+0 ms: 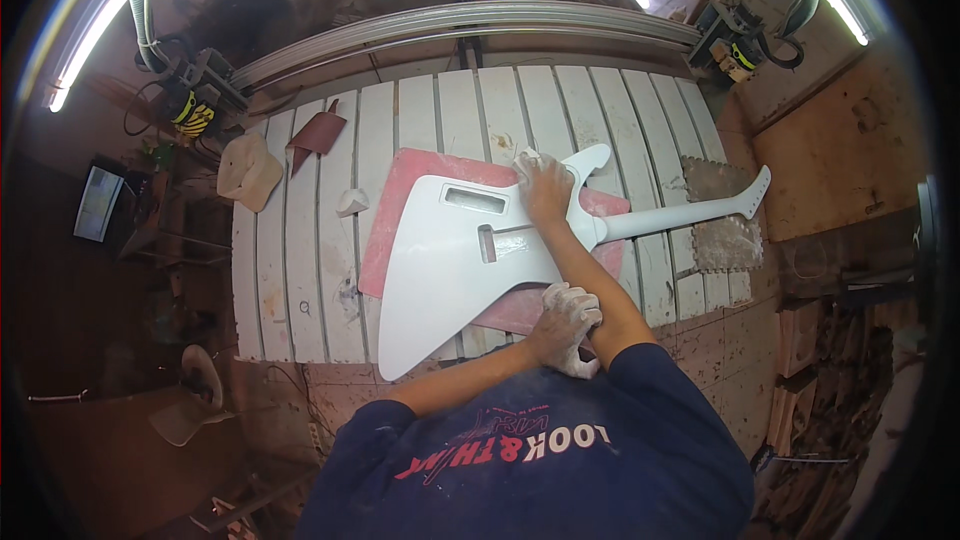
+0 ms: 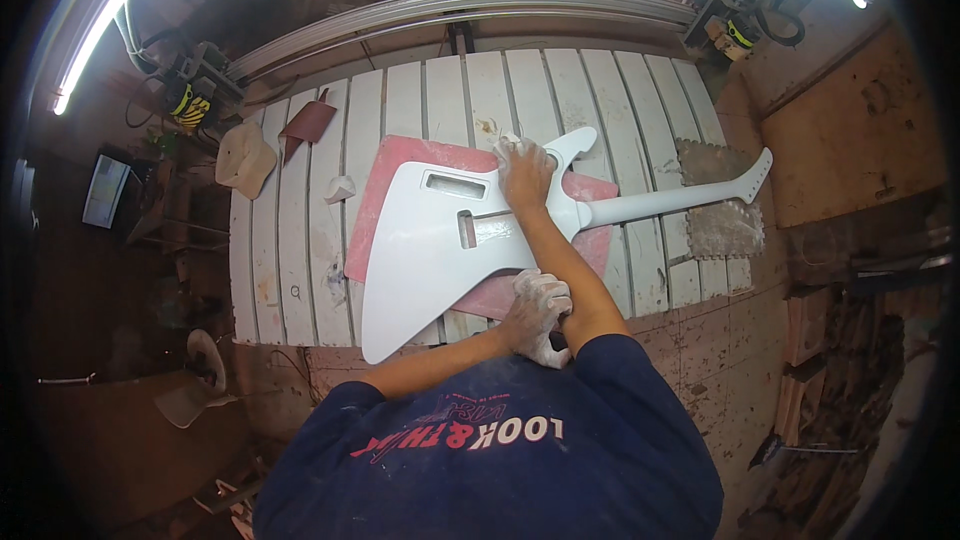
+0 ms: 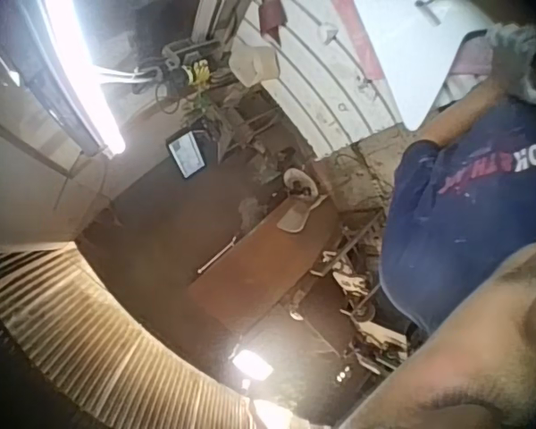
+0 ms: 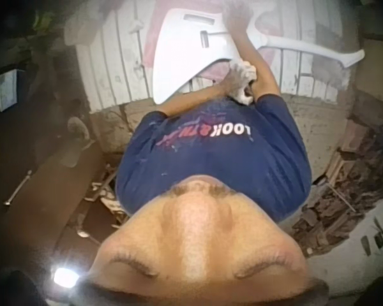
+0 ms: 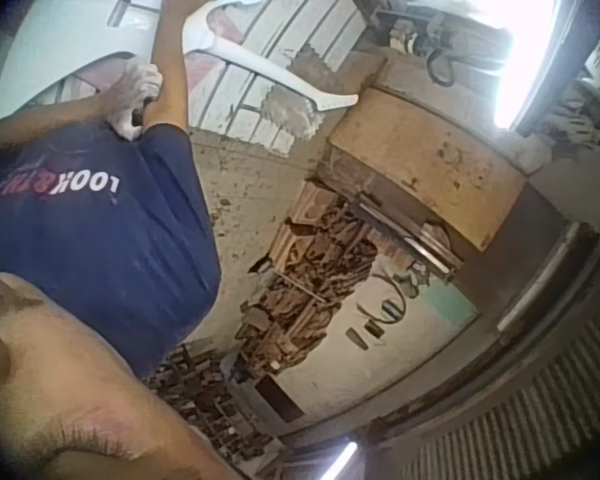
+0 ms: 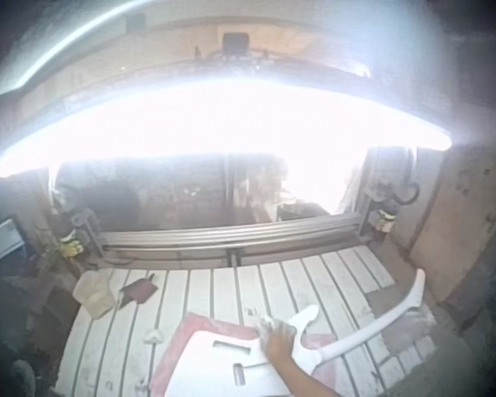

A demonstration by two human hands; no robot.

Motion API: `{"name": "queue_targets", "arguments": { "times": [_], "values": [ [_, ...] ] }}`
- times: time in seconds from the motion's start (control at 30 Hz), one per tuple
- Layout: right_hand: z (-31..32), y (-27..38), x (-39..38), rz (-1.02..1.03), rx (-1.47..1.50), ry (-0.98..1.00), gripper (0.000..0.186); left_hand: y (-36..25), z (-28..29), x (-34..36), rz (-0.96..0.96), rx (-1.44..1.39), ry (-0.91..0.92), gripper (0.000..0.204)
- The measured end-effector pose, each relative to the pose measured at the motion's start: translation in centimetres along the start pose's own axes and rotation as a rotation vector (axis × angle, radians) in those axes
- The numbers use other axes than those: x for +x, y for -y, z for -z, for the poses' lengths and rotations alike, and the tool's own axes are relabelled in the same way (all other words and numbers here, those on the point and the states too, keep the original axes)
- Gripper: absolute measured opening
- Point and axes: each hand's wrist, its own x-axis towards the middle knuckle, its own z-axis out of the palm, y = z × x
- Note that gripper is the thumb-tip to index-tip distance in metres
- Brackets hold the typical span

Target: The person sands the surfaces and edges of a white electric guitar body and neck using a piece of sandpaper.

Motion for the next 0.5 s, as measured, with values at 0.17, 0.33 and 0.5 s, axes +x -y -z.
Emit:
{"name": "queue_targets", "arguments": {
  "times": [0.17, 0.33, 0.5],
  "values": [
    [-0.3, -0.1, 0.0, 0.013, 0.003, -0.001, 0.044, 0.5, -1.0, -0.7, 0.047, 0.072, -0.046, 0.049],
    [-0.7, 0.0, -0.1, 0.013, 0.012, -0.007, 0.041, 6.3, -0.8, -2.7, 0.147, 0.185, -0.127, 0.033],
    [0.9, 1.3, -6.2, 0.269, 0.127, 0.213, 0.039, 15.6, 8.0, -2.4, 0.622, 0.66, -0.232, 0.038]
  ]
}}
